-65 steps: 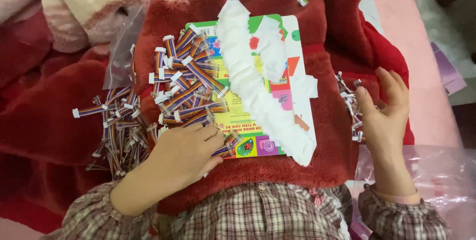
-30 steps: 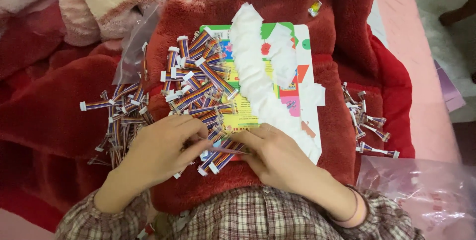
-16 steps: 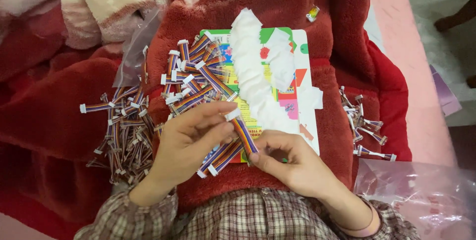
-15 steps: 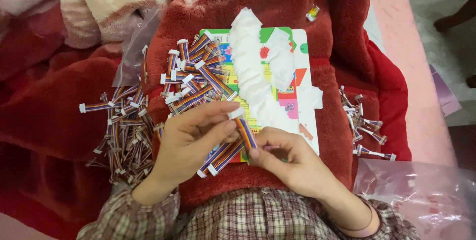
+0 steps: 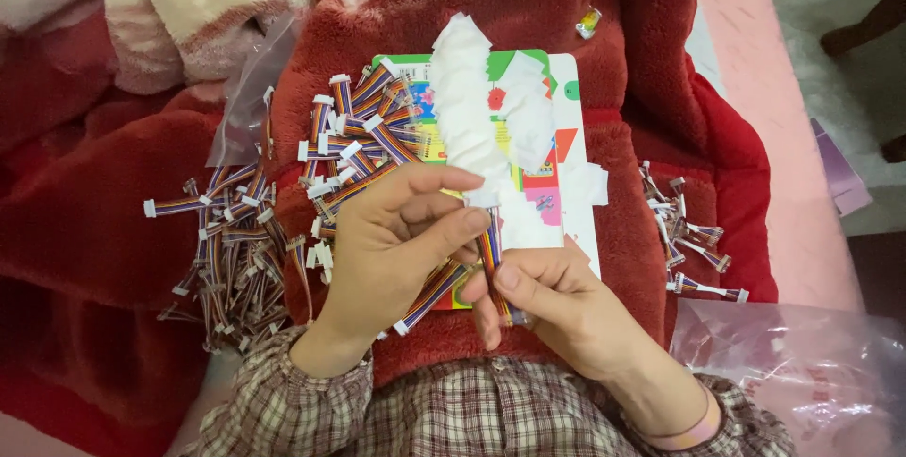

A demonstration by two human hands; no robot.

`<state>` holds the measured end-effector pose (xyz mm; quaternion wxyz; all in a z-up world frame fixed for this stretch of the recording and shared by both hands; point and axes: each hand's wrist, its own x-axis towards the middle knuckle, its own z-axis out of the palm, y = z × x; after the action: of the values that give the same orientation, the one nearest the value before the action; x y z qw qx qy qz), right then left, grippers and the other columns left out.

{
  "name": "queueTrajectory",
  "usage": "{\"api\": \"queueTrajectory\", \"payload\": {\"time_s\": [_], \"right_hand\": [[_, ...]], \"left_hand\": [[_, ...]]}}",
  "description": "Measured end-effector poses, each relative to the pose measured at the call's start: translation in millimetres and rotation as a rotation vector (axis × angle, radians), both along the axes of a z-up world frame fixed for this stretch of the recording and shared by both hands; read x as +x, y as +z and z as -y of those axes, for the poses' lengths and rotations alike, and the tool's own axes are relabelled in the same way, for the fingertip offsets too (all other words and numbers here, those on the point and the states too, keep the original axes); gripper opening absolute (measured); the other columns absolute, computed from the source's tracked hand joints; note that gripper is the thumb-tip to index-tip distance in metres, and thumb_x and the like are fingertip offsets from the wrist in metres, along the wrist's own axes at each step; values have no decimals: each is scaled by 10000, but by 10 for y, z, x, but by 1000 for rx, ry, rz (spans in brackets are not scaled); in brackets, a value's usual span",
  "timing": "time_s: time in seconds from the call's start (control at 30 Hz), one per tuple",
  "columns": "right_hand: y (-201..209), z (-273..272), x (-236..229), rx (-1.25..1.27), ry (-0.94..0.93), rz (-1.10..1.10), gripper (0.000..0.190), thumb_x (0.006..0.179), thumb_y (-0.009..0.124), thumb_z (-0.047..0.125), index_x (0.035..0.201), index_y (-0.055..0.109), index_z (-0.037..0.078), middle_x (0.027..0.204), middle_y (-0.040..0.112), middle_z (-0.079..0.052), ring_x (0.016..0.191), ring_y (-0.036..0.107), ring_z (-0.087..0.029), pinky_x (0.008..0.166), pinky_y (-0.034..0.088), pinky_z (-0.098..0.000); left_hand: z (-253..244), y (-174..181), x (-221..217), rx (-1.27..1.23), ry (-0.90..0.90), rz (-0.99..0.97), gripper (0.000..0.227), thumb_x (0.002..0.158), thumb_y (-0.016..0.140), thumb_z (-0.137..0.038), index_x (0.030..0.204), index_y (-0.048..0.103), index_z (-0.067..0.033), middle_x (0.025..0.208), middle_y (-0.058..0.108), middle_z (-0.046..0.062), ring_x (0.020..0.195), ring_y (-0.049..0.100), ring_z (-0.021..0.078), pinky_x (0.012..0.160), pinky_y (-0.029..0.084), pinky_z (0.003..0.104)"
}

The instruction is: Wrapping individual multi-colored ribbon cables with connectors in white tissue paper for packaging.

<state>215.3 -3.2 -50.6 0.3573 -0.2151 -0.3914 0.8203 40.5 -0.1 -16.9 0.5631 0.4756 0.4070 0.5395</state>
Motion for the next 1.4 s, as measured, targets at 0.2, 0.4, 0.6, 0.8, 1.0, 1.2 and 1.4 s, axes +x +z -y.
{"api": "queueTrajectory", "payload": {"time_s": [0.2, 0.4, 0.6, 0.8, 1.0, 1.2, 1.4], "right_hand": [[-113, -44, 144, -75, 145, -32, 301, 897, 552, 176, 841, 678, -92, 677, 616, -116, 599, 496, -149, 582, 376, -246], [-184, -155, 237, -176, 401, -140, 148, 840, 628, 58, 872, 640, -86, 822, 670, -191, 694, 651, -228, 626, 481, -241], [-180, -251, 374, 3, 80, 139, 128, 798, 636, 61, 741, 690, -40, 762, 714, -179, 662, 641, -199, 647, 522, -291], [-409, -888, 375, 57, -636, 447, 212, 883, 618, 172, 900, 644, -38, 764, 604, -122, 762, 631, -204, 651, 526, -299], [-541, -1199, 314, 180, -610, 538, 181, 914, 578, 183, 874, 649, 22, 614, 575, -100, 539, 607, -154, 437, 450, -205], [-607, -1232, 303, 152, -649, 499, 158, 908, 571, 164, 855, 637, 30, 735, 634, -125, 559, 585, -127, 413, 429, -185], [-660, -1214, 299, 51, -727, 475, 164, 914, 531, 209, 841, 611, 86, 945, 675, -109, 603, 589, -81, 428, 394, -134]], "left_hand": [[72, -203, -80, 87, -363, -92, 122, 777, 678, -11, 895, 667, -37, 928, 598, 42, 838, 543, 124, 763, 425, 231], [58, -102, -31, 255, -372, -293, 410, 688, 773, -94, 521, 398, -89, 832, 605, -28, 749, 438, 101, 711, 358, 241], [-262, 124, -52, 439, -437, -636, 223, 751, 712, -179, 649, 565, -46, 696, 557, 21, 631, 490, 138, 599, 398, 254], [-1124, -95, -42, 459, -349, -993, 125, 815, 637, -93, 911, 683, -28, 830, 628, 166, 755, 601, 298, 674, 456, 415], [-1453, -478, 103, 406, -340, -1148, 76, 802, 596, -103, 830, 664, -123, 803, 629, 73, 793, 622, 270, 706, 476, 398], [-1493, -522, 98, 391, -249, -1197, 117, 805, 577, -102, 884, 662, -114, 796, 614, 80, 776, 630, 296, 700, 491, 427], [-1653, -594, 67, 398, -217, -1162, 114, 803, 574, -79, 867, 668, -93, 791, 608, 87, 790, 632, 301, 719, 491, 422]]}}
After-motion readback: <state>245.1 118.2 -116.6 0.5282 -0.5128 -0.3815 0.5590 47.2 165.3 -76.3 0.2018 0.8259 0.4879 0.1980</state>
